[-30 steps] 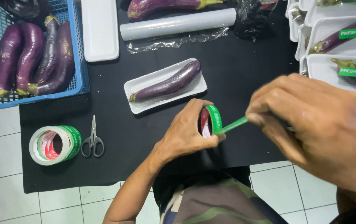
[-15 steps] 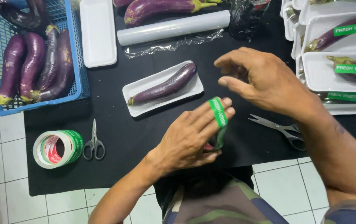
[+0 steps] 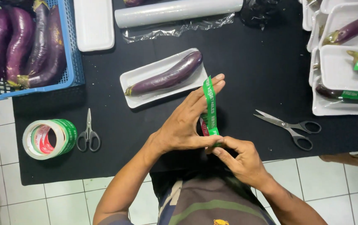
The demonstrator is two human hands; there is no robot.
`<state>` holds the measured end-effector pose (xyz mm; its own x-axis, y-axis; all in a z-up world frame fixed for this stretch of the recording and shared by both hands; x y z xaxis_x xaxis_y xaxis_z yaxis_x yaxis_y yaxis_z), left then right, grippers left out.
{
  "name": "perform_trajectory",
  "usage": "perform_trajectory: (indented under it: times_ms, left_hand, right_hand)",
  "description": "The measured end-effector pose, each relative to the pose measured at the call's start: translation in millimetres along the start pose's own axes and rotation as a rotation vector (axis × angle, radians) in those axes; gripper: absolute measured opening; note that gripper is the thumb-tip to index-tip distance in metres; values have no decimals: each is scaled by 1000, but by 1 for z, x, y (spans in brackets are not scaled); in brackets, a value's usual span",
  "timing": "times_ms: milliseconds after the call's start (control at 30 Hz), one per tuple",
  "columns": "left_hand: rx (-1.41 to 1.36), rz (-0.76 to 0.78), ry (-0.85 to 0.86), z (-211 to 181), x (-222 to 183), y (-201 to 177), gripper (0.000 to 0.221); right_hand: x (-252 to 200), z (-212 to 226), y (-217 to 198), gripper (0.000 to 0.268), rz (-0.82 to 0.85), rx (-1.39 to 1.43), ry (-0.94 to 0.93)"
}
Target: The person places an eggplant onto a foam tray, wraps it with plastic film, and secures the film to the tray with green tape.
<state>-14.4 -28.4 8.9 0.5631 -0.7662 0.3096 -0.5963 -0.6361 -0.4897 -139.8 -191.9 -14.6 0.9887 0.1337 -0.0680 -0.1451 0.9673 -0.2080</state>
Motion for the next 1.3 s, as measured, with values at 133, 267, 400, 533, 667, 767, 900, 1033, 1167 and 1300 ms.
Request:
perform_trajectory:
  times_ms: [133, 267, 400, 533, 667, 767, 900, 1033, 1167, 1300]
  left_hand:
    - [-45, 13, 17, -4, 1, 0, 96]
    - [-144, 24, -10, -3, 2, 0, 104]
    - [-170, 31, 13, 1, 0, 2, 106]
    - [-140, 67, 43, -3, 10, 1, 106]
    - [-108, 135, 2, -4, 11, 1, 113]
    - [-111, 148, 5, -5, 12, 0, 112]
    - [-115, 190, -10, -9, 12, -4, 108]
    - [-115, 179, 13, -8, 13, -4, 111]
    - [-125, 206, 4, -6, 13, -3, 112]
    - [-117, 218, 15, -6, 13, -2, 110]
  right_hand:
    - [-8, 3, 6, 22, -81, -31, -3]
    - [-13, 8, -23, 24, -139, -233, -46]
    - [-48, -1, -97, 23, -419, -1213, -54]
    - [-76, -36, -122, 50, -315, -1446, 178]
    - [-83, -41, -132, 55, -219, -1312, 199]
    - [-77, -35, -146, 56, -95, -1255, 258]
    - [-41, -2, -152, 57, 119, -833, 863]
    - [-27, -6, -159, 55, 127, -639, 627]
    - [-2, 7, -159, 76, 311, -676, 398]
    - [20, 12, -156, 76, 447, -685, 254]
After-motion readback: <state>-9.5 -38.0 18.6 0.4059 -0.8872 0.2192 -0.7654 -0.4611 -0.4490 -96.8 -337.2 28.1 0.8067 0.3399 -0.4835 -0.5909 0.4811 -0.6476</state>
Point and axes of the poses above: each hand's wrist, its own x-axis towards the middle knuckle, its own y-axis out of the palm, z = x × y, the point moved 2 cm from there along x, towards the middle knuckle, and after that the axes turned 2 degrees about -y, right-handed, at the moved point
